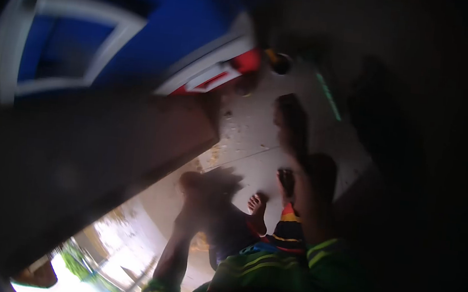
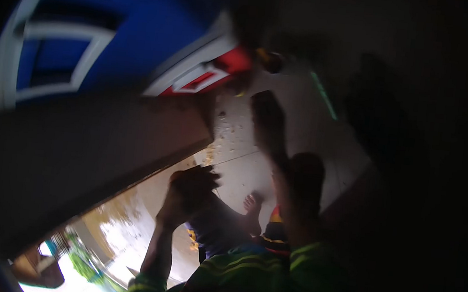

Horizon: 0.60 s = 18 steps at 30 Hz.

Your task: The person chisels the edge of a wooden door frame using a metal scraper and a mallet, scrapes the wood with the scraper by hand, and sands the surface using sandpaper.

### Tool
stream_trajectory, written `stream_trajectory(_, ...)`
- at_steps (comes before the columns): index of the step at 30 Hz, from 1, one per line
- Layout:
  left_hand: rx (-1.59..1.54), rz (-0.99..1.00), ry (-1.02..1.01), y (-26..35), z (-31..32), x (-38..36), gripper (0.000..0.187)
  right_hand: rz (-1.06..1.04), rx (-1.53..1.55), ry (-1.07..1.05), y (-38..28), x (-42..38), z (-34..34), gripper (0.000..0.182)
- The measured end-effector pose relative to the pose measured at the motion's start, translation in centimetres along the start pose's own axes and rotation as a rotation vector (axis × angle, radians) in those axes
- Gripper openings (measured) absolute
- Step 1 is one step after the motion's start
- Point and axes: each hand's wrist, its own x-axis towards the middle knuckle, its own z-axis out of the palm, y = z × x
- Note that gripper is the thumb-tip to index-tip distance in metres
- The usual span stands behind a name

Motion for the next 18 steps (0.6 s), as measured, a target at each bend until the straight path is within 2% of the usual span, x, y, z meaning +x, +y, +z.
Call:
stream_trajectory(1, -0.039, -0.013, -0.024, 2.4, -2.8, -0.3, 0.015, -0.037, -0.037, 0.017, 0.7, 0.2, -0.3, 0.011)
stream_trajectory(2, -0.221, -0.221, 0.073, 6.5, -4.5, 0.2, 0.014, -0.077, -0.087, 0.034, 1.2, 0.2, -0.7, 0.012)
stream_trajectory(3, -0.206, -0.225, 0.024, 7.7, -5.6, -0.9, 0.014, -0.014, -0.006, 0.057, 1.5, -0.3, -1.3, 0.013)
stream_trajectory(4, -0.331, -0.157, 0.04, 9.1, -6.1, -1.5, 0.014, 0.061, 0.114, 0.086, 1.4, -1.1, -1.8, 0.014)
stream_trajectory(5, -0.455, -0.087, 0.048, 10.5, -6.7, -2.1, 0.015, 0.206, 0.495, 0.112, 0.6, -2.1, -2.4, 0.017)
stream_trajectory(6, -0.261, -0.292, -0.118, 15.3, -7.9, -1.9, 0.015, 0.301, 0.476, 0.225, 1.0, -4.0, -4.1, 0.017)
stream_trajectory(7, -0.351, -0.479, -0.197, 18.8, -8.9, -1.4, 0.012, 0.309, 0.48, 0.268, 1.6, -5.2, -4.9, 0.019)
stream_trajectory(8, -0.375, -0.432, -0.205, 21.7, -9.5, -1.0, 0.011, 0.333, 0.474, 0.334, 0.8, -6.9, -5.7, 0.018)
stream_trajectory(9, -0.403, -0.387, -0.207, 24.1, -10.2, -0.9, 0.01, 0.221, 0.451, 0.372, 1.7, -8.7, -6.6, 0.017)
stream_trajectory(11, -0.36, -0.304, -0.255, 29.1, -12.8, -0.1, 0.011, 0.319, 0.387, 0.507, -1.4, -12.8, -8.0, 0.024)
stream_trajectory(12, -0.342, -0.259, -0.275, 31.3, -14.1, 0.4, 0.011, 0.301, 0.456, 0.574, -3.0, -14.5, -8.5, 0.024)
stream_trajectory(14, -0.315, -0.278, -0.25, 29.8, -15.1, -0.7, 0.012, 0.21, 0.681, 0.702, -5.4, -17.8, -8.9, 0.022)
stream_trajectory(16, -0.303, -0.279, -0.231, 30.8, -16.6, -0.1, 0.014, 0.135, 0.618, 0.837, -7.8, -19.5, -10.1, 0.021)
stream_trajectory(17, -0.134, -0.091, -0.231, 28.0, -16.5, -0.2, 0.017, 0.125, 0.391, 0.914, -9.3, -19.2, -10.5, 0.022)
stream_trajectory(18, -0.153, -0.072, -0.177, 28.1, -16.7, 1.4, 0.022, 0.137, 0.539, 0.987, -16.0, -18.8, -10.2, 0.017)
